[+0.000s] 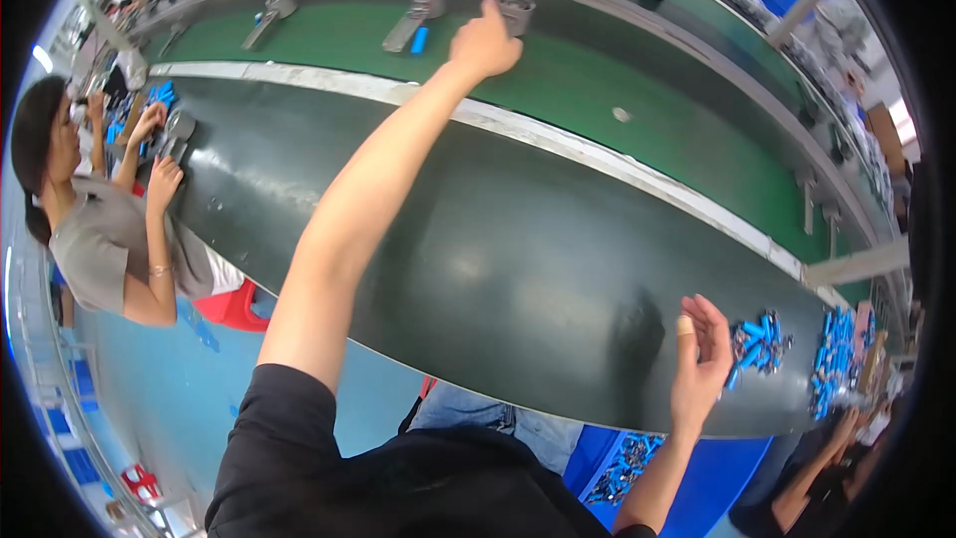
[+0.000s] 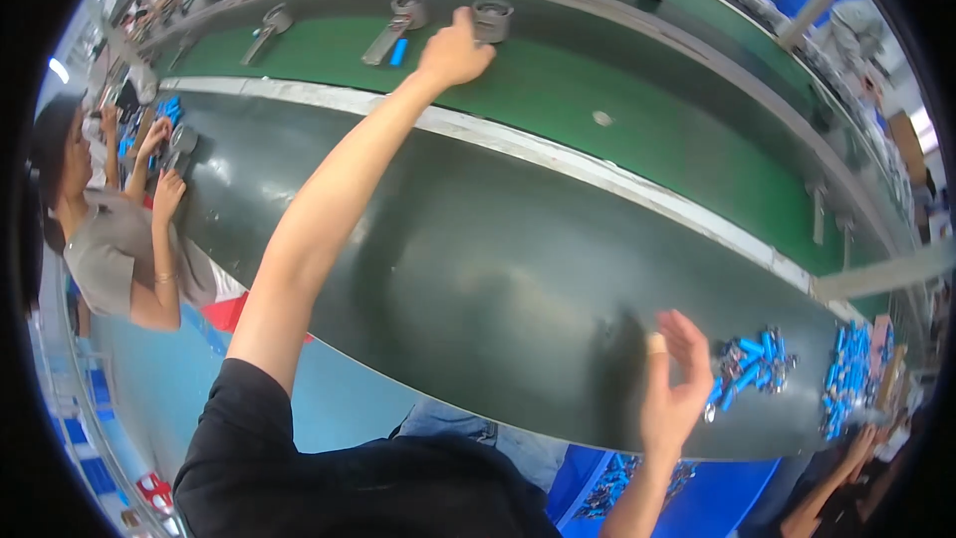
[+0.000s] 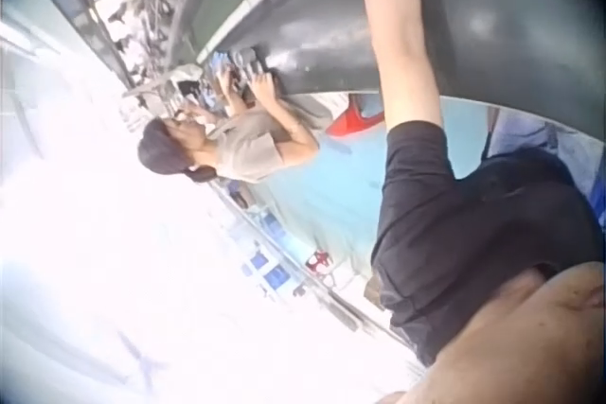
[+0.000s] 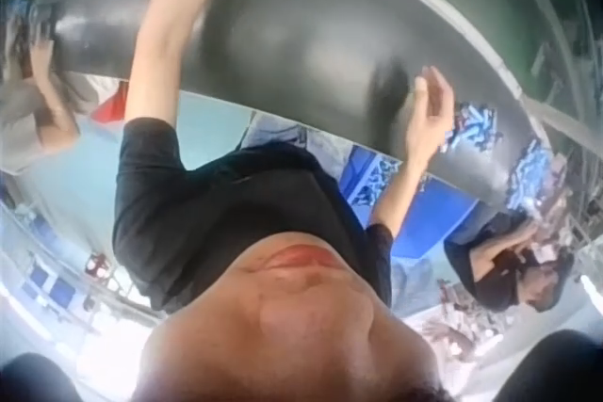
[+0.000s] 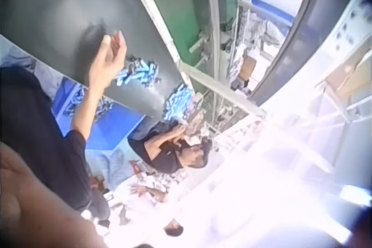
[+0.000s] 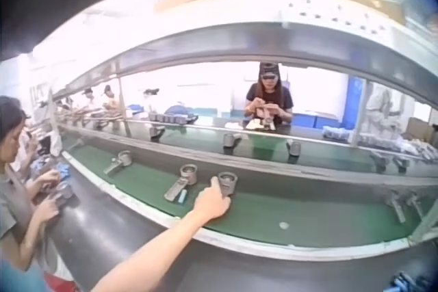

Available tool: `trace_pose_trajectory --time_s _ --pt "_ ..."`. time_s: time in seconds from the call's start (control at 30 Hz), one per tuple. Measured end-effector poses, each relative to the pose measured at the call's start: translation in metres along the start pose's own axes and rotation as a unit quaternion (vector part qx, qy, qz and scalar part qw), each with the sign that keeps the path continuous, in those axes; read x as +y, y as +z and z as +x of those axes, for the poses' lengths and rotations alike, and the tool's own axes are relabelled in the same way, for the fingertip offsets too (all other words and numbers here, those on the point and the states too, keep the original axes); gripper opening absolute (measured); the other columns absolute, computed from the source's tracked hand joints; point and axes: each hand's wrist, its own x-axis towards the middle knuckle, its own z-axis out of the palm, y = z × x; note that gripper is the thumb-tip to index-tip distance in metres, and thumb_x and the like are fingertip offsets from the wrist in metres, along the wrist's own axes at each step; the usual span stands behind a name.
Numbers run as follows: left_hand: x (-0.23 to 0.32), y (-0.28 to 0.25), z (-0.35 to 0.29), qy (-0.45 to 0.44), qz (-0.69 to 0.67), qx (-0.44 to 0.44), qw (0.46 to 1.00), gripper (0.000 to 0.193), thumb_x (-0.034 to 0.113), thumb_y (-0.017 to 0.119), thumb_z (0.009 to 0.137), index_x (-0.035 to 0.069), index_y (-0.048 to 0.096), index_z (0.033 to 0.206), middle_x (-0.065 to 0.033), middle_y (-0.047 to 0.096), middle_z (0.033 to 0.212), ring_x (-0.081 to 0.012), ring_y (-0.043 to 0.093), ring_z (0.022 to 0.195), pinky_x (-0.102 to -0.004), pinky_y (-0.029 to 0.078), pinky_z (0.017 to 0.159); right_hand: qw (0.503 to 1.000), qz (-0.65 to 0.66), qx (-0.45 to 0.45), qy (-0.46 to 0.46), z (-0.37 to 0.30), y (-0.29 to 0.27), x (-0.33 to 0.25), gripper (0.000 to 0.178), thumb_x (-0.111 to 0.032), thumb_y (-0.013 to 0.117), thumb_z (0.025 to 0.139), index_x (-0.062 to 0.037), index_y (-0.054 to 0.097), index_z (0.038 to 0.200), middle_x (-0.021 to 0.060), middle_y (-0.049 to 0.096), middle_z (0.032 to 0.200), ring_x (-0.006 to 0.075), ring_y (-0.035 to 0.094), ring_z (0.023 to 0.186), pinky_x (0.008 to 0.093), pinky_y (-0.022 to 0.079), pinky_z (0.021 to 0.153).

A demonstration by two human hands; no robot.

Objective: The person assembles small electronic fan components by hand, fitting motor parts into a fan housing.

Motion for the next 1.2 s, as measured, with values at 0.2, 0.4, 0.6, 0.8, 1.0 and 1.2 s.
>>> trace_pose_trajectory --time_s 0.2,0.4,0.6,0.8,1.0,1.2 --pt "0.050 -0.052 -0.117 0.157 -0.037 0.025 0.987 0.072 0.024 0.063 0.082 0.002 0.029 0.142 -0.0303 0.068 0.095 -0.0474 0.066 0.089 -0.0528 0.052 0.080 0.977 -0.040 0.207 0.036 -0.026 -0.101 0.051 0.029 -0.019 0.063 0.098 0.0010 0.065 0.118 0.0063 0.067 0.106 0.0118 0.060 0.098 0.0259 0.046 0.087" --pt "0.123 -0.033 -0.287 0.122 -0.131 -0.077 0.981 0.077 0.018 0.063 0.084 0.005 0.022 0.148 -0.0266 0.067 0.080 -0.0476 0.066 0.076 -0.0545 0.053 0.070 0.950 -0.290 0.105 -0.043 -0.001 -0.105 0.061 0.025 -0.014 0.066 0.091 -0.0018 0.068 0.112 0.0075 0.063 0.092 0.0184 0.058 0.080 0.0276 0.047 0.078" --pt "0.150 0.006 -0.338 0.122 -0.165 -0.074 0.976 0.081 0.027 0.064 0.089 0.001 0.018 0.150 -0.0307 0.066 0.097 -0.0480 0.066 0.080 -0.0536 0.053 0.071 0.914 -0.370 0.026 -0.167 0.027 -0.110 0.082 0.033 -0.006 0.071 0.078 -0.0031 0.067 0.110 0.0098 0.061 0.101 0.0315 0.056 0.101 0.0384 0.046 0.092" --pt "0.126 -0.004 -0.337 0.051 -0.214 -0.104 0.970 0.064 0.031 0.064 0.093 -0.002 0.039 0.142 -0.0132 0.062 0.070 -0.0278 0.060 0.059 -0.0388 0.048 0.059 0.995 0.021 0.094 -0.031 0.018 -0.129 0.080 0.030 -0.007 0.073 0.084 -0.0016 0.063 0.112 0.0053 0.064 0.103 0.0161 0.061 0.097 0.0286 0.048 0.088" --pt "0.117 0.006 -0.333 0.058 -0.274 -0.068 0.957 0.037 0.027 0.064 0.094 -0.002 0.061 0.117 -0.0075 0.053 0.058 -0.0194 0.051 0.051 -0.0348 0.042 0.052 0.952 0.254 0.151 -0.080 0.015 -0.127 0.078 0.033 -0.007 0.067 0.091 0.0026 0.060 0.122 0.0058 0.065 0.110 0.0119 0.061 0.100 0.0252 0.046 0.090" --pt "0.117 0.009 -0.335 0.065 -0.265 -0.056 0.960 0.028 0.024 0.065 0.093 0.000 0.066 0.106 -0.0075 0.054 0.057 -0.0193 0.051 0.051 -0.0342 0.040 0.051 0.975 0.172 0.116 -0.080 0.014 -0.117 0.075 0.030 -0.011 0.067 0.093 -0.0003 0.062 0.120 0.0051 0.067 0.101 0.0112 0.062 0.097 0.0251 0.048 0.087"
